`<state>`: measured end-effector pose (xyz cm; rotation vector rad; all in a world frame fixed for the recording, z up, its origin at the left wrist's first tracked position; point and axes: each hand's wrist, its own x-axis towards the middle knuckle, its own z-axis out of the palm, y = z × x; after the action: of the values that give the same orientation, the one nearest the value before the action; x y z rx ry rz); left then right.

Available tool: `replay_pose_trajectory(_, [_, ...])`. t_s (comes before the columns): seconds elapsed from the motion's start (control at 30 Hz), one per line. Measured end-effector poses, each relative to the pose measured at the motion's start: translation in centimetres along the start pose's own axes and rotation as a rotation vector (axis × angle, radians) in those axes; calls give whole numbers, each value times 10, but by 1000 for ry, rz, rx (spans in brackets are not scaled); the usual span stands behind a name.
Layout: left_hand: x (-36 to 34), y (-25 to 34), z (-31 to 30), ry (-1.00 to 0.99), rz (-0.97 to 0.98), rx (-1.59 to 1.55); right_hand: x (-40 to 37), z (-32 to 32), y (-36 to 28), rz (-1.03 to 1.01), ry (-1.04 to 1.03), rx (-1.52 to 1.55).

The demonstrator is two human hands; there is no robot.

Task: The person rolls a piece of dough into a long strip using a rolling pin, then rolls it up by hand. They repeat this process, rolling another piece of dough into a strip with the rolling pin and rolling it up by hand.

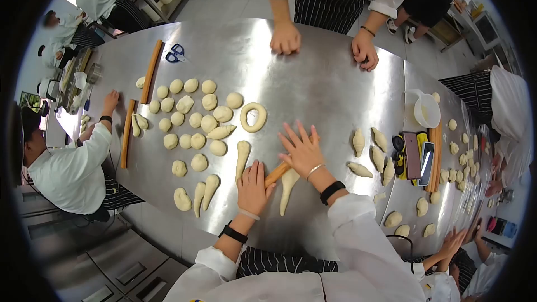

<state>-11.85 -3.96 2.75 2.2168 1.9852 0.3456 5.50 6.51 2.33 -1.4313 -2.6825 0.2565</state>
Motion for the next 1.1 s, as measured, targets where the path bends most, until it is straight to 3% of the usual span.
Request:
replay_pose_trajectory(0.13, [16,-33,6,-11,136,-42,58,12,-17,112,105,-88])
replay_pose_trajectory(0.2, [20,-48,6,-135,152,-122,82,13,-17,78,141,-82])
replay_pose_trajectory(0.27, [24,-56,-2,-114,140,-87,83,5,-17,45,176,-73])
replay_pose_trajectory(0.33, [27,-59,-12,-93,126,-46,64,-14,-14,-239,-89,133])
replay_pose_trajectory(0.37, [29,-59,-17,-118,117,-94,56,-16,-16,-235,-84,130])
replay_pose_trajectory(0.43, [31,-62,-24,-132,103,-137,39,-18,-24,-414,-146,43])
replay_pose_trajectory(0.5, [32,-67,-29,-157,18,-468,26,-7,-29,-435,-98,-2])
replay_pose_trajectory(0.53, [32,-68,-29,-150,10,-462,21,1,-28,-444,-55,-39])
replay_pose_trajectory(0.6, [36,-71,-25,82,-208,-443,18,-5,-27,-494,-41,-41])
replay_pose_trajectory(0.63, [37,-73,-23,82,-203,-441,14,-7,-27,-531,-34,-48])
replay_pose_trajectory(0.7, [39,-69,-19,188,-215,-385,4,-32,-28,-456,60,-44])
replay_pose_trajectory(0.77, [33,-60,-27,338,-304,-586,-14,-58,-24,-378,145,-52])
replay_pose_trajectory(0.83, [8,-45,-41,376,-435,-782,-43,-72,-23,-25,104,-82])
replay_pose_trajectory(0.87, [-11,-37,-36,300,-421,-845,-57,-69,-27,106,53,-23])
replay_pose_trajectory(0.9, [-33,-24,-26,224,-407,-905,-70,-59,-34,109,54,-29])
replay_pose_trajectory(0.97, [-64,1,-1,94,-177,-704,-89,-29,-41,325,39,131])
replay_pose_trajectory(1.03, [-59,30,6,32,-165,-549,-98,-2,-38,329,38,145])
replay_pose_trajectory(1.1, [-57,47,11,-29,-155,-388,-98,10,-33,294,162,157])
